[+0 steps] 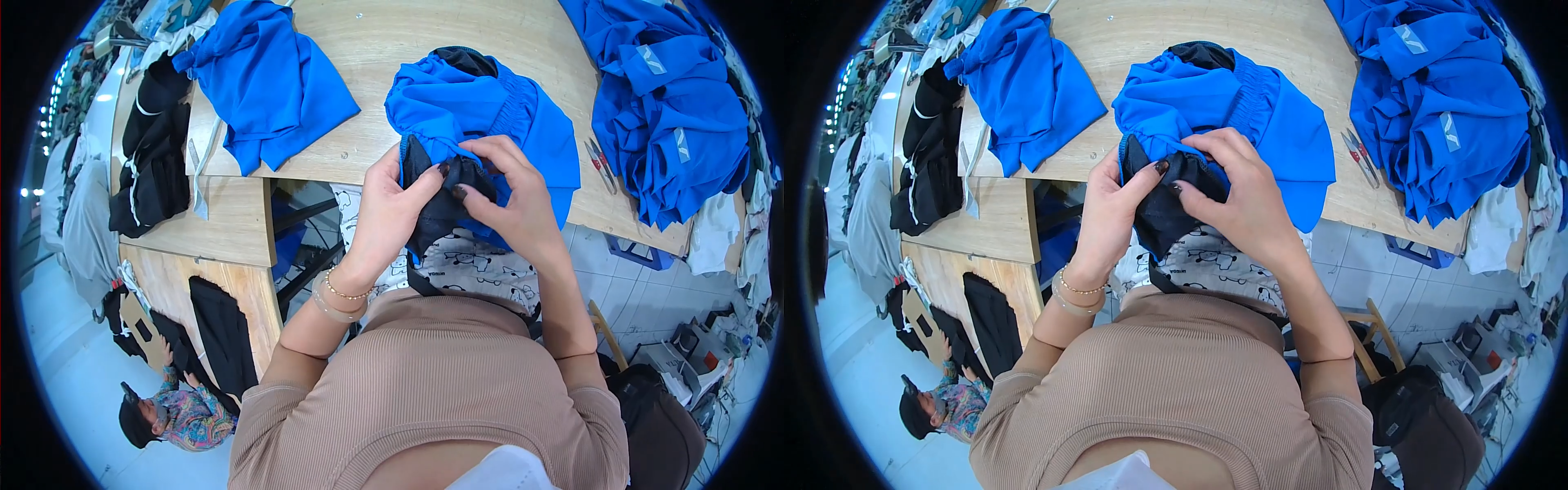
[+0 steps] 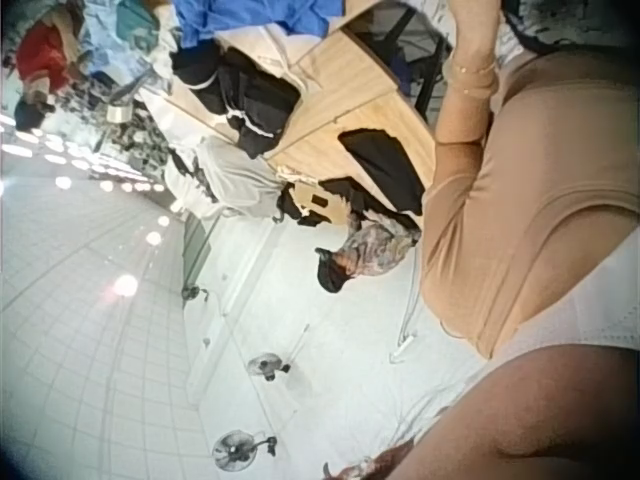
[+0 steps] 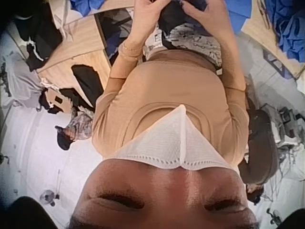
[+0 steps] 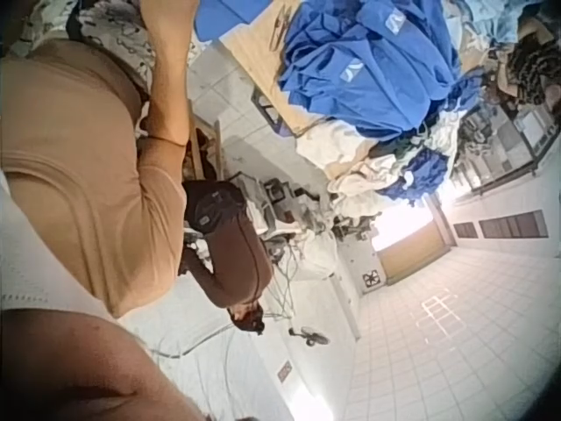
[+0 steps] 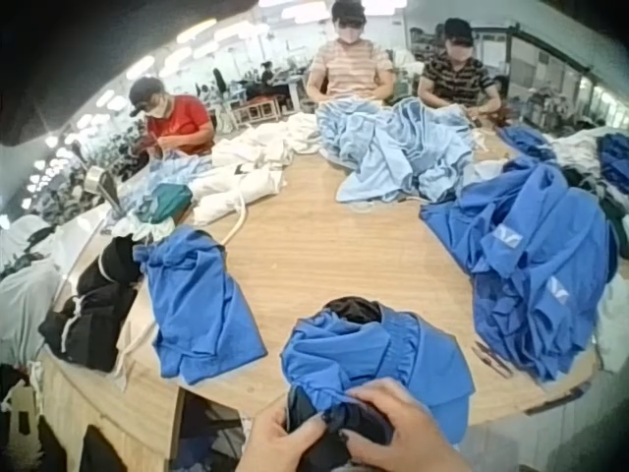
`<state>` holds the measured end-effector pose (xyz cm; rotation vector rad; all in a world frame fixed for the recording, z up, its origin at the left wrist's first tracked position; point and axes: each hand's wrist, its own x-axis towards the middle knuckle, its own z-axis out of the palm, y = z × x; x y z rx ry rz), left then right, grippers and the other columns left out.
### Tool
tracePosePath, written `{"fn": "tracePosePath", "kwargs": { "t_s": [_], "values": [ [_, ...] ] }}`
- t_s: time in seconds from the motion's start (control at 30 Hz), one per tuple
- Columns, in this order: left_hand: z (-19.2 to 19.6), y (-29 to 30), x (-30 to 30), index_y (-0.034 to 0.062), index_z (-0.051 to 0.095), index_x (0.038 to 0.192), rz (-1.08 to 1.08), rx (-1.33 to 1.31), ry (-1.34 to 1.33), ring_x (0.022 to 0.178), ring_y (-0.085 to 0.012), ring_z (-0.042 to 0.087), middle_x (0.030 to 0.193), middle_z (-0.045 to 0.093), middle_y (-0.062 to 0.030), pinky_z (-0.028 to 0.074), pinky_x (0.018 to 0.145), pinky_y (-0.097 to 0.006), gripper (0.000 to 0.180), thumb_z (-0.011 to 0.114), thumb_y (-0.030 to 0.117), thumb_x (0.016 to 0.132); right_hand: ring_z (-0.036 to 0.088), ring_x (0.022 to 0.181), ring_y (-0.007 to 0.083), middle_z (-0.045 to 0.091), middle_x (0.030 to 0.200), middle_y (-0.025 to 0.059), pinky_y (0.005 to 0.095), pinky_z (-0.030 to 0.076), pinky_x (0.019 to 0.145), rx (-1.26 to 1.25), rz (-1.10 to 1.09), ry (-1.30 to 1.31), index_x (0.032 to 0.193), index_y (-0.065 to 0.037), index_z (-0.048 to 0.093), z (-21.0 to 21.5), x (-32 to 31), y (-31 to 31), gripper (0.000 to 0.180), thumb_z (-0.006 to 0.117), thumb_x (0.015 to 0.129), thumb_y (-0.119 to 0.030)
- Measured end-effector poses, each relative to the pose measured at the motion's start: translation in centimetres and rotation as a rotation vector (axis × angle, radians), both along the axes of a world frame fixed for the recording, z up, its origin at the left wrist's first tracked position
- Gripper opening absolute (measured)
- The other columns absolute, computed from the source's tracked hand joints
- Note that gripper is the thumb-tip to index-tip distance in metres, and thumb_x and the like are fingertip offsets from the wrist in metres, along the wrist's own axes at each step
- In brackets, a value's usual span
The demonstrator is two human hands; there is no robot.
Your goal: Trimming loose threads from blue athletic shorts at a garment factory workbench.
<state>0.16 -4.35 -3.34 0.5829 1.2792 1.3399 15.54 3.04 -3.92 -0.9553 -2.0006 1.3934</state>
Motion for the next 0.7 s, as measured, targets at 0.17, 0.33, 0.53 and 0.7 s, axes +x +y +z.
{"fn": "tracePosePath", "kwargs": {
  "t_s": [0.17, 0.33, 0.53, 0.7],
  "values": [
    [1.2, 0.3, 0.5, -0.0017, 0.056, 0.111, -0.016, 0.03, 0.017, 0.089, -0.0069, 0.056, 0.1, 0.062, -0.0034, 0.046, 0.081, -0.022, 0.025, 0.052, 0.016, 0.094, 0.053, 0.105, 0.0296, 0.053, 0.114, 0.0161, 0.0363, 0.043, 0.09, -0.1, -0.01, -0.076, 0.119, 0.004, 0.048, 0.7, -0.9, -0.9, 0.069, 0.078, 0.066, -0.029],
    [2.4, 0.1, 1.0, -0.0033, 0.048, 0.12, -0.067, 0.135, -0.006, 0.093, -0.0113, 0.053, 0.106, 0.057, -0.0062, 0.043, 0.085, -0.025, 0.032, 0.043, 0.021, 0.099, 0.054, 0.104, 0.0203, 0.056, 0.112, 0.0115, 0.0313, 0.044, 0.091, -0.213, -0.096, -0.079, 0.126, 0.0, 0.043, 0.8, -1.5, -1.0, 0.069, 0.077, 0.068, -0.016],
    [3.6, 0.2, 1.9, -0.0038, 0.047, 0.11, -0.316, 0.119, 0.7, 0.085, -0.0294, 0.057, 0.095, 0.051, -0.0178, 0.046, 0.073, -0.036, 0.032, 0.058, 0.017, 0.089, 0.053, 0.094, 0.0119, 0.058, 0.105, 0.0047, 0.0291, 0.045, 0.084, -0.644, 0.028, 0.288, 0.114, 0.001, 0.051, -1.0, -1.4, -0.5, 0.038, 0.064, 0.079, -0.011],
    [3.5, 0.6, 3.3, -0.0053, 0.05, 0.111, -0.374, 0.136, 1.294, 0.087, -0.0301, 0.052, 0.1, 0.046, -0.0155, 0.047, 0.069, -0.037, 0.052, 0.07, 0.028, 0.077, 0.059, 0.095, 0.0159, 0.062, 0.101, 0.0063, 0.0304, 0.045, 0.085, -1.282, 0.015, 0.644, 0.11, -0.002, 0.056, -2.2, 0.8, 1.3, 0.032, 0.05, 0.088, -0.024]
  ]
}}
